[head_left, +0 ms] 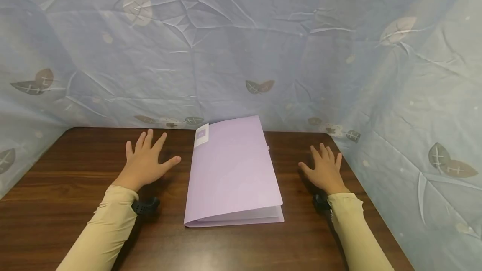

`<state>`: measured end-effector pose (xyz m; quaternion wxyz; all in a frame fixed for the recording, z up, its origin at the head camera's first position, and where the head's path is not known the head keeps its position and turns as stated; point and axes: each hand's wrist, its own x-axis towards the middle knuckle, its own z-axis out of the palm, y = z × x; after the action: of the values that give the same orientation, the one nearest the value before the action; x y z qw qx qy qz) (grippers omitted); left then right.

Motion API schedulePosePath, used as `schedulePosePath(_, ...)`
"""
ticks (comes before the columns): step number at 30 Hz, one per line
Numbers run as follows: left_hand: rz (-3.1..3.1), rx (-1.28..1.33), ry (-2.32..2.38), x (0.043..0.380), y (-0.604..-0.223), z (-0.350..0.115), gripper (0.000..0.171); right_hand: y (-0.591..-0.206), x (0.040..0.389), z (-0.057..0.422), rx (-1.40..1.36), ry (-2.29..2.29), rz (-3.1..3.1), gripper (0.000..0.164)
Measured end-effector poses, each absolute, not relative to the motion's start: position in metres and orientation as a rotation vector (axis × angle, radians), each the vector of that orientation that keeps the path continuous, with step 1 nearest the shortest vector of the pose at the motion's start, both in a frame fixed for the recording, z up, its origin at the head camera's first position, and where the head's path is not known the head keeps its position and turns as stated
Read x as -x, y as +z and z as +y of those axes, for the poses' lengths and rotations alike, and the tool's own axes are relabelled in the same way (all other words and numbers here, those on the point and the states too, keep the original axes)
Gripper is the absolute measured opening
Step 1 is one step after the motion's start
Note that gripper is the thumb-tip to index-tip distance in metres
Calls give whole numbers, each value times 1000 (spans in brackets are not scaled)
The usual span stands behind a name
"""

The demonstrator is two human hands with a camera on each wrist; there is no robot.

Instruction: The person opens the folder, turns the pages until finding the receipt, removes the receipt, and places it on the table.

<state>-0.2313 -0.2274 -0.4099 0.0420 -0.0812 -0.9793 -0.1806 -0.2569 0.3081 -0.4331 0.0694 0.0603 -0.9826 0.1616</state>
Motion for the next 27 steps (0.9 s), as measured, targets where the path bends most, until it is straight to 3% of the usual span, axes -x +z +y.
schedulePosePath(12, -2961, 562, -631, 226, -405, -198, 94, -434, 259, 305, -225, 507, -2980, 82)
schedulePosePath(27, -2979, 795, -767, 218, -411, -175, 88, -434, 261, 290, -531, 583, -2931, 72)
